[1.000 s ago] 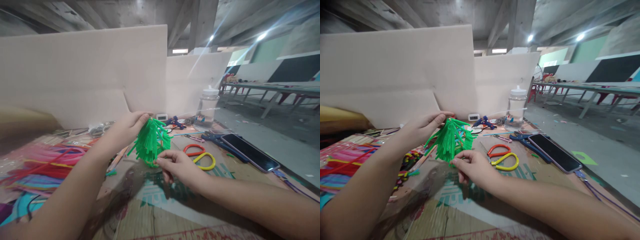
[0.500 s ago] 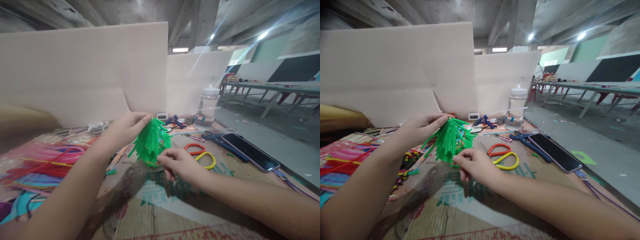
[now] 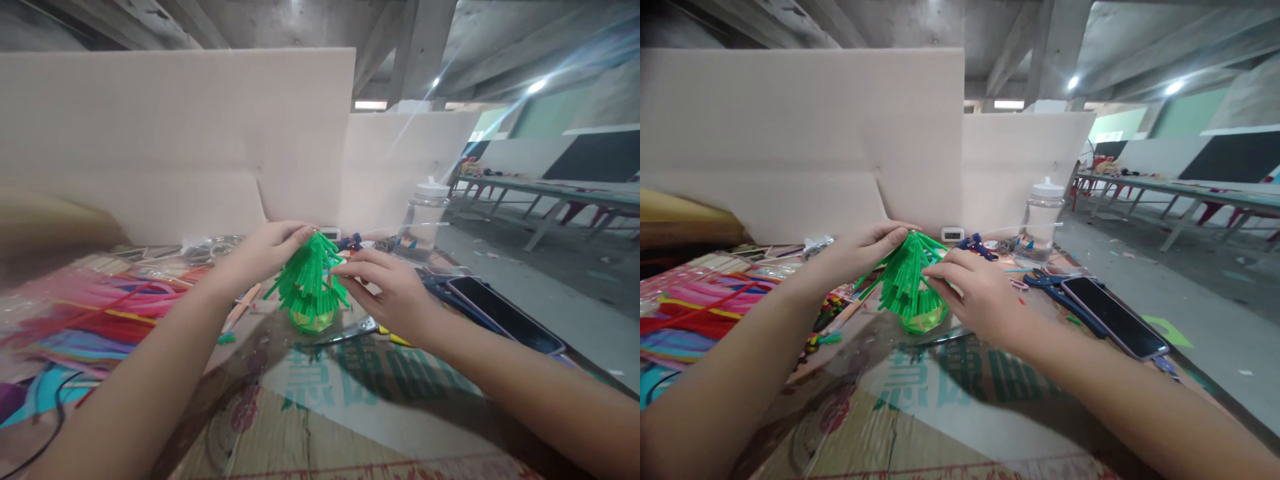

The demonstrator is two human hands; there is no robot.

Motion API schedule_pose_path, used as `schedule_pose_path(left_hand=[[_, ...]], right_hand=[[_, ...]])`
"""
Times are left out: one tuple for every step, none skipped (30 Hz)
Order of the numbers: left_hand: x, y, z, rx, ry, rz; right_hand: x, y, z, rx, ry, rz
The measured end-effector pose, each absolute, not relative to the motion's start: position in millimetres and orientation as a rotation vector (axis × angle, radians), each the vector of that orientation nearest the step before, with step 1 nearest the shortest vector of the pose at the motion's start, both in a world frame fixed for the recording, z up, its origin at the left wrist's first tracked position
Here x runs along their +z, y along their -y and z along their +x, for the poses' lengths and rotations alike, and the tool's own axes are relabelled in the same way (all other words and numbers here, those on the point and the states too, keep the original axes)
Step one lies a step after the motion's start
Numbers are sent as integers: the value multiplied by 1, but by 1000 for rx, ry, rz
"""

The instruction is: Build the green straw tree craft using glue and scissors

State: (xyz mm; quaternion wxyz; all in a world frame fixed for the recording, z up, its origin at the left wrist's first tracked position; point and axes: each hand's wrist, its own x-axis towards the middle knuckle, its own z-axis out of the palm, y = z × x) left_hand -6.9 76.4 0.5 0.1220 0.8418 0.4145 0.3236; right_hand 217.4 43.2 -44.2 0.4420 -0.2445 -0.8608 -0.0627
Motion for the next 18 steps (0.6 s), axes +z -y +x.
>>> schedule_pose_path(left_hand=[[0, -77, -7, 943, -1208, 2449], [0, -77, -7, 942, -1209, 2444], [0, -77, -7, 944, -1208, 2443], [-1, -76, -6, 944, -1204, 2446], [-1, -76, -6, 946, -1202, 2451], [-1, -76, -6, 947, -1204, 2455], [-1, -76, -5, 944, -1210, 2459], [-1, -76, -5, 939, -1216, 2460], [-1, -76, -5, 932, -1217, 2464], [-2, -77, -6, 921, -1213, 2470], [-2, -78, -6, 912, -1203, 2479], [-3, -78, -7, 904, -1186, 2489], [-4, -79, -8, 897, -1170, 2497], [-4, -80, -9, 888, -1158, 2505], [-5, -81, -9, 881, -1153, 2510], [-5, -81, -10, 872, -1152, 2513], [-6, -81, -10, 864, -1152, 2515], [-6, -81, -9, 861, -1150, 2516]], right_hand=[[-43, -50, 217, -216, 2140, -581], [-42, -56, 216, -241, 2141, -581], [-41, -61, 215, -236, 2144, -593], [-40, -64, 214, -211, 2149, -610], [-40, -65, 213, -178, 2158, -625], [-40, -65, 212, -148, 2168, -635], [-40, -65, 211, -132, 2175, -636], [-41, -64, 211, -130, 2180, -634], [-43, -62, 210, -136, 2181, -630], [-44, -61, 210, -147, 2178, -624], [-45, -60, 210, -159, 2170, -621], [-47, -59, 210, -168, 2163, -617], [-48, -59, 210, -175, 2161, -614], [-49, -59, 209, -180, 2161, -611], [-49, -58, 209, -185, 2162, -612], [-50, -58, 209, -190, 2164, -615], [-50, -58, 209, -192, 2165, -621], [-50, -57, 208, -191, 2163, -629]])
